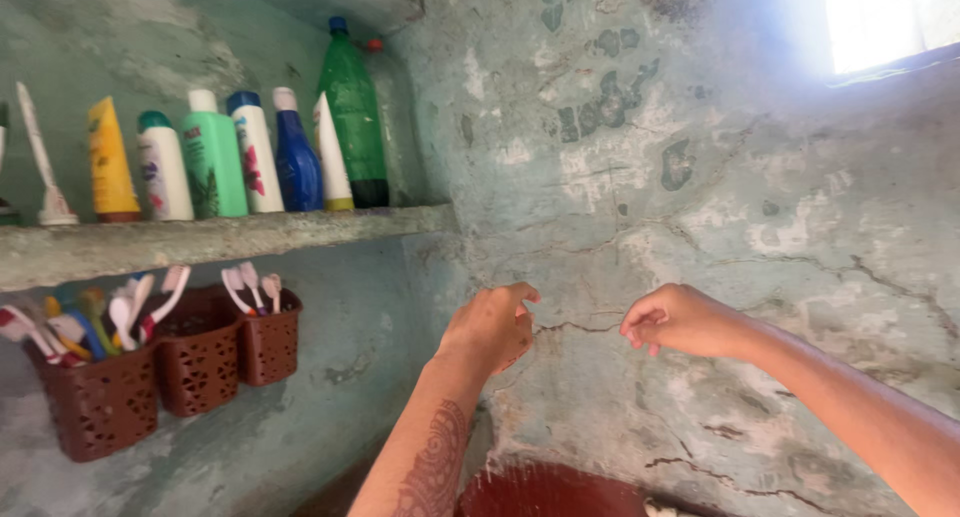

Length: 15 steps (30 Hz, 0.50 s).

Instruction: The person organizes a shelf of toiletries and prepares a toothbrush with toothpaste.

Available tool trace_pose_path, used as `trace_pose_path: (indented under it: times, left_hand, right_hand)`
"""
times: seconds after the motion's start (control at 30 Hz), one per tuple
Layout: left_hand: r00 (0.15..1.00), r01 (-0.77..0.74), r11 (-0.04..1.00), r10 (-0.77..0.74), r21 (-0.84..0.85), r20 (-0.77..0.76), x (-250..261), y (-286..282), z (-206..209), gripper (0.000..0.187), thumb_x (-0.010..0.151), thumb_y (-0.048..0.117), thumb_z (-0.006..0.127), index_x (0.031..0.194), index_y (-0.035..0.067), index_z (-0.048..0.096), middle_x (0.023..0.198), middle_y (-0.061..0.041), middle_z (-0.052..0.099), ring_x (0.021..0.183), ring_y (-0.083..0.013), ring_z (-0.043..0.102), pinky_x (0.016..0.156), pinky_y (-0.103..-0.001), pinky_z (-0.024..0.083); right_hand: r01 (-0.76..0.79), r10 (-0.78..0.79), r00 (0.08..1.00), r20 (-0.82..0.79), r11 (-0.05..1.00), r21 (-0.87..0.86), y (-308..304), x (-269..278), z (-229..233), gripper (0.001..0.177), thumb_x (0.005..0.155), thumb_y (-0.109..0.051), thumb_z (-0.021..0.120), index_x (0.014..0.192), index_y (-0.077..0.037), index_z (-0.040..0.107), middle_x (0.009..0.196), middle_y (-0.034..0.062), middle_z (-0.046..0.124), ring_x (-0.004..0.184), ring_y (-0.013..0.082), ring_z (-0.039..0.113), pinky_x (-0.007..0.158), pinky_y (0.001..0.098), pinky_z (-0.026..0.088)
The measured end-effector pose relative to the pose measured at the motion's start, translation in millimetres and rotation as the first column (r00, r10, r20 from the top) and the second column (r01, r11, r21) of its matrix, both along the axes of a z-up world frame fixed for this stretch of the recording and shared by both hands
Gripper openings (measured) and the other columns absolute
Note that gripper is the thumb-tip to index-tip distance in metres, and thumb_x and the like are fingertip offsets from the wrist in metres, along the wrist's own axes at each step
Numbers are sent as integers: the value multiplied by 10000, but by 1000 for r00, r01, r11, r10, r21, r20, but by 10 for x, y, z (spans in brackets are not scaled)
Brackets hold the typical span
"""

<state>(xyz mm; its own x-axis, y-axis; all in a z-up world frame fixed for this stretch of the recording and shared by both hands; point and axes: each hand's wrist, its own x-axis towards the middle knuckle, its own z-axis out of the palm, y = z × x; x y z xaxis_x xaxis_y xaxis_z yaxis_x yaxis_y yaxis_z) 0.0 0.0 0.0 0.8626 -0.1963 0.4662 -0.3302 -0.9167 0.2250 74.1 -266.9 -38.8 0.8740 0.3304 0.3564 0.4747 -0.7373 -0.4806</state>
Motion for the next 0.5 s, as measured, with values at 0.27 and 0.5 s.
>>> trace_pose_path:
  times: [0.27,0.5]
  left_hand:
    - [991,124,991,-121,-56,53,84,-45,-98,473,889,73,611,1350,179,616,1213,-46,724,973,-247,736,883,-397,573]
    - [986,165,986,-164,-19,44,61,74,-150,434,912,100,604,1337,186,628,1186,-58,740,981,-253,726,876,-400,568]
  right_hand:
    - [113,-113,994,9,994,-6,72,-173,62,254,973,-241,641,1148,-122,781,1018,20,832,845,123,784,877,329,599]
    - [94,-93,995,-24,995,34,350,-210,-156,243,960,-209,645,1125,-98,783,978,38,825,827,129,773,804,338,598]
